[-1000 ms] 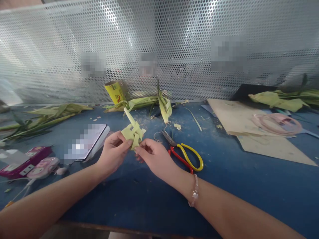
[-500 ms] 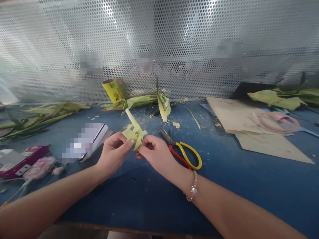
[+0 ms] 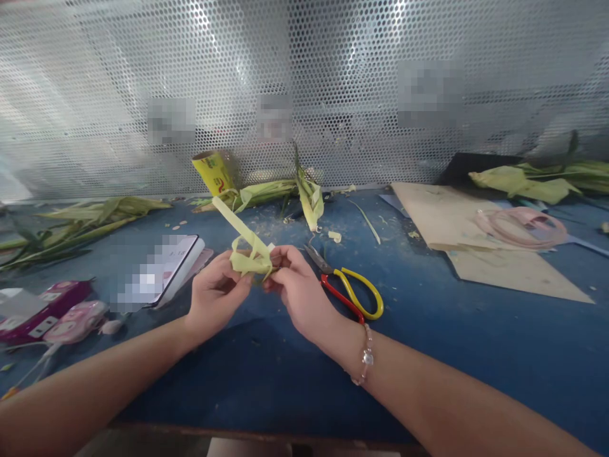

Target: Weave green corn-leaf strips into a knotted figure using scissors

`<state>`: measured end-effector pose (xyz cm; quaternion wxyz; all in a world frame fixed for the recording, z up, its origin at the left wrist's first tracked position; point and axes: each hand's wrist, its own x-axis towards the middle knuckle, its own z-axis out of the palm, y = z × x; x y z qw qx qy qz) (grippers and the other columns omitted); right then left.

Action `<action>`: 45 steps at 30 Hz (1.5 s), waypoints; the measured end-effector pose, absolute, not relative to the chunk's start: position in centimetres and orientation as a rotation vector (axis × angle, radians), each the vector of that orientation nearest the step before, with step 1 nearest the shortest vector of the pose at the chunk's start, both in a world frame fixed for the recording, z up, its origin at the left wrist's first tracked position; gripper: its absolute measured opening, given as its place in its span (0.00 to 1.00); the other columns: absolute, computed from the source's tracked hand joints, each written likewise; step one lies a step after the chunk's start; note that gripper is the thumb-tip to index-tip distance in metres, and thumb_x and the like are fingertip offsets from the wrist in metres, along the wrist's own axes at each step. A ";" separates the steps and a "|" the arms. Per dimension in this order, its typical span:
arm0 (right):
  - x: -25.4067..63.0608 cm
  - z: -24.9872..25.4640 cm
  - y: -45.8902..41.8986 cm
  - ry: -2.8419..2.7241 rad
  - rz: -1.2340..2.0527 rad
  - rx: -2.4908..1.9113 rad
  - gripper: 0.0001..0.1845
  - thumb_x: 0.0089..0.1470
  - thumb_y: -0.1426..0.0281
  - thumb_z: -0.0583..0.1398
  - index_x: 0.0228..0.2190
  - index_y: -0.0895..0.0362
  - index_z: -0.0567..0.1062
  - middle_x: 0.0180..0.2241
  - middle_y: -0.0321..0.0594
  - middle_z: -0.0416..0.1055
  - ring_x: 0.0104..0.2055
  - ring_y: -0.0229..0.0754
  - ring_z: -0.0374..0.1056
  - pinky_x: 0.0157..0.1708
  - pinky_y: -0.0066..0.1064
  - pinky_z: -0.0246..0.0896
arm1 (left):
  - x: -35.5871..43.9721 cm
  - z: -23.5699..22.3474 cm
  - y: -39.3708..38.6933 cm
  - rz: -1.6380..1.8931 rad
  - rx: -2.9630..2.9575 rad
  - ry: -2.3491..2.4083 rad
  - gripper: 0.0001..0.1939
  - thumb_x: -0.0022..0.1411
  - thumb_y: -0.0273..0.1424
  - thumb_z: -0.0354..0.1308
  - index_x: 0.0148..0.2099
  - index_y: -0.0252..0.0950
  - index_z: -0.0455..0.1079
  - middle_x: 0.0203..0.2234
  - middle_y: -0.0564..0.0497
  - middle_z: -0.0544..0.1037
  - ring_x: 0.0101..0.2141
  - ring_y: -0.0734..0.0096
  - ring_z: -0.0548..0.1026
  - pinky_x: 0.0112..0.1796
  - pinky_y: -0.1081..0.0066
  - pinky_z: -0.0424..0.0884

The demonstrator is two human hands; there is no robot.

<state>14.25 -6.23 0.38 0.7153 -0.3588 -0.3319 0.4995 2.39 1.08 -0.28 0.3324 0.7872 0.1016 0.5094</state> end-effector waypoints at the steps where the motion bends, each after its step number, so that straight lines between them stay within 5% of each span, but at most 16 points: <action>1: 14.3 0.3 -6.1 -0.727 1.100 -0.767 0.09 0.40 0.75 0.55 0.29 0.55 0.65 0.25 0.31 0.63 0.24 0.32 0.59 0.26 0.27 0.57 | 2.4 -0.3 1.1 1.328 2.078 0.262 0.11 0.50 0.21 0.56 0.20 0.36 0.59 0.30 0.49 0.73 0.35 0.70 0.72 0.33 0.69 0.68; 3: 14.3 0.1 -5.9 -0.730 1.075 -0.778 0.03 0.46 0.70 0.54 0.28 0.55 0.66 0.23 0.31 0.61 0.23 0.33 0.57 0.25 0.27 0.56 | 2.4 -0.2 1.0 1.322 2.112 0.266 0.11 0.50 0.21 0.56 0.20 0.36 0.59 0.29 0.49 0.72 0.34 0.70 0.72 0.32 0.69 0.68; 9: 14.7 -1.1 -5.3 -0.869 0.868 -0.917 0.11 0.53 0.60 0.55 0.26 0.54 0.65 0.21 0.29 0.57 0.21 0.32 0.53 0.20 0.25 0.50 | 2.5 0.0 0.5 1.247 2.119 0.223 0.11 0.50 0.22 0.57 0.20 0.35 0.60 0.27 0.49 0.71 0.33 0.70 0.72 0.31 0.71 0.68; 15: 16.4 -0.6 -5.1 -0.991 0.620 -1.115 0.11 0.55 0.60 0.52 0.26 0.53 0.63 0.20 0.28 0.54 0.18 0.31 0.51 0.17 0.25 0.48 | 2.7 0.2 0.6 1.123 1.988 0.357 0.11 0.51 0.26 0.59 0.20 0.35 0.62 0.40 0.46 0.69 0.42 0.66 0.69 0.44 0.63 0.65; 22: 17.6 -0.4 -5.0 -1.038 0.378 -1.255 0.11 0.57 0.61 0.51 0.28 0.54 0.65 0.20 0.30 0.57 0.20 0.32 0.55 0.19 0.25 0.50 | 2.6 0.0 1.2 0.995 1.828 0.472 0.14 0.48 0.27 0.61 0.18 0.34 0.59 0.25 0.53 0.63 0.29 0.75 0.63 0.31 0.72 0.62; 32: 19.4 0.2 -5.0 -0.952 0.258 -1.227 0.11 0.56 0.62 0.52 0.27 0.53 0.65 0.16 0.28 0.51 0.17 0.32 0.47 0.16 0.26 0.43 | 2.7 0.1 0.9 0.793 1.509 0.350 0.17 0.48 0.24 0.60 0.17 0.33 0.53 0.24 0.54 0.69 0.25 0.78 0.72 0.29 0.73 0.67; 40: 19.3 0.1 -5.2 -0.989 0.210 -1.290 0.11 0.57 0.62 0.51 0.28 0.53 0.65 0.17 0.28 0.51 0.18 0.32 0.49 0.16 0.26 0.44 | 3.1 0.5 0.5 0.664 1.445 0.502 0.20 0.43 0.21 0.63 0.33 0.38 0.55 0.19 0.59 0.71 0.26 0.72 0.77 0.29 0.73 0.69; 45: 19.1 0.4 -5.4 -1.031 0.134 -1.344 0.10 0.57 0.64 0.50 0.28 0.54 0.64 0.17 0.29 0.54 0.18 0.32 0.51 0.16 0.25 0.46 | 2.9 0.1 0.9 0.542 1.403 0.434 0.27 0.40 0.17 0.61 0.42 0.39 0.58 0.33 0.52 0.74 0.38 0.68 0.74 0.41 0.64 0.67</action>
